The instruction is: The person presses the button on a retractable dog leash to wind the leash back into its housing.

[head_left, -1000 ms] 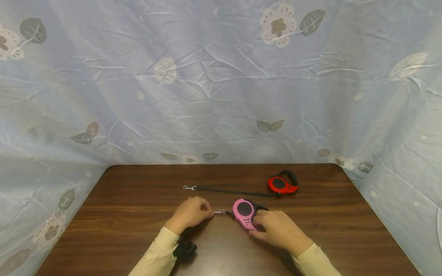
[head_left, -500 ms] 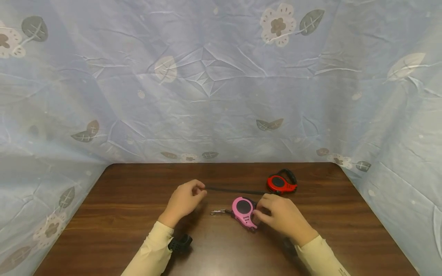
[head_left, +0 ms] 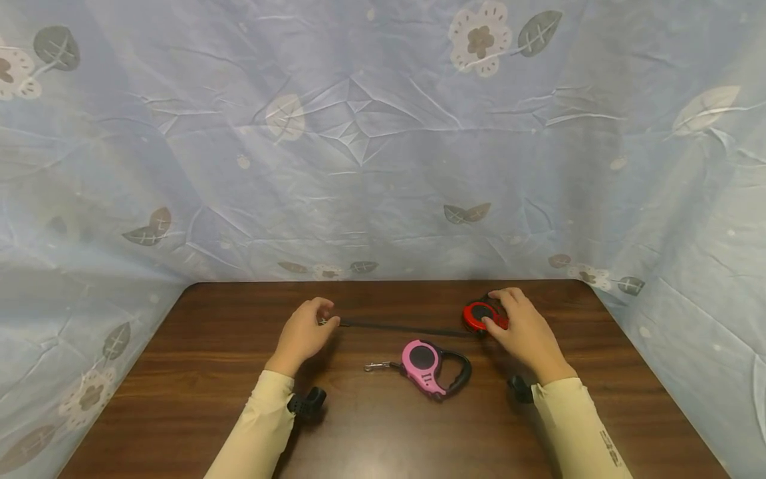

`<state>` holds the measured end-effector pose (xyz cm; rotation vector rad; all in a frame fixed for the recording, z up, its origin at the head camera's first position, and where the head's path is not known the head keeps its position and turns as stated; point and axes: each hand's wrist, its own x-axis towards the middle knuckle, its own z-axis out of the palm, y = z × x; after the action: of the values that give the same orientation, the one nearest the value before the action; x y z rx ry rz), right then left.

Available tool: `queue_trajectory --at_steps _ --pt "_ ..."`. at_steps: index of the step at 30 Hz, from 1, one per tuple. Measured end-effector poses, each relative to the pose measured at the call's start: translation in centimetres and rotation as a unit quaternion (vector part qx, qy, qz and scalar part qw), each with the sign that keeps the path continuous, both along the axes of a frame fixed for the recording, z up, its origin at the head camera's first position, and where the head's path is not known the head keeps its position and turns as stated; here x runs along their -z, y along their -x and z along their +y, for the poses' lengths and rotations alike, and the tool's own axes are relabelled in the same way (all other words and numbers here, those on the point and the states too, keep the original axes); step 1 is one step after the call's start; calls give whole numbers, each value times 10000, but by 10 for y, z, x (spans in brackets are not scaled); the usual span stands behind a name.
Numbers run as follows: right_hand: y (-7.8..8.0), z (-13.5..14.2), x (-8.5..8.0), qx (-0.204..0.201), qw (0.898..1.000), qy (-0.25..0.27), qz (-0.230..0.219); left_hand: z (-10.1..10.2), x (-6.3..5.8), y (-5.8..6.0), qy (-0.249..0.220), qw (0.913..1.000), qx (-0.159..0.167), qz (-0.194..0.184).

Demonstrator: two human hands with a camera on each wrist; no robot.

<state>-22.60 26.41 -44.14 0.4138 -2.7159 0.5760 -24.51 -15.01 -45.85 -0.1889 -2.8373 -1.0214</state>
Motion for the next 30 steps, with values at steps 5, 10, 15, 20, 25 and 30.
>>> queue_trajectory --at_steps 5,10,15,20,25,30 --pt "9 15 12 170 9992 -147 -329 0 6 3 425 9990 66 -137" --pt "11 23 22 213 9970 -430 -613 -1 10 3 701 9974 5 -178" --pt "9 27 28 318 9917 -501 -1143 -5 15 4 1002 9947 -217 -107" --pt "7 27 26 329 9895 -542 -1296 -11 18 5 1075 9934 -357 -194" --pt "8 28 27 262 9842 -614 -1641 -15 19 6 972 9939 -448 -271" --pt "11 28 31 215 9830 -647 -1704 -18 22 9 698 9947 -611 -435"
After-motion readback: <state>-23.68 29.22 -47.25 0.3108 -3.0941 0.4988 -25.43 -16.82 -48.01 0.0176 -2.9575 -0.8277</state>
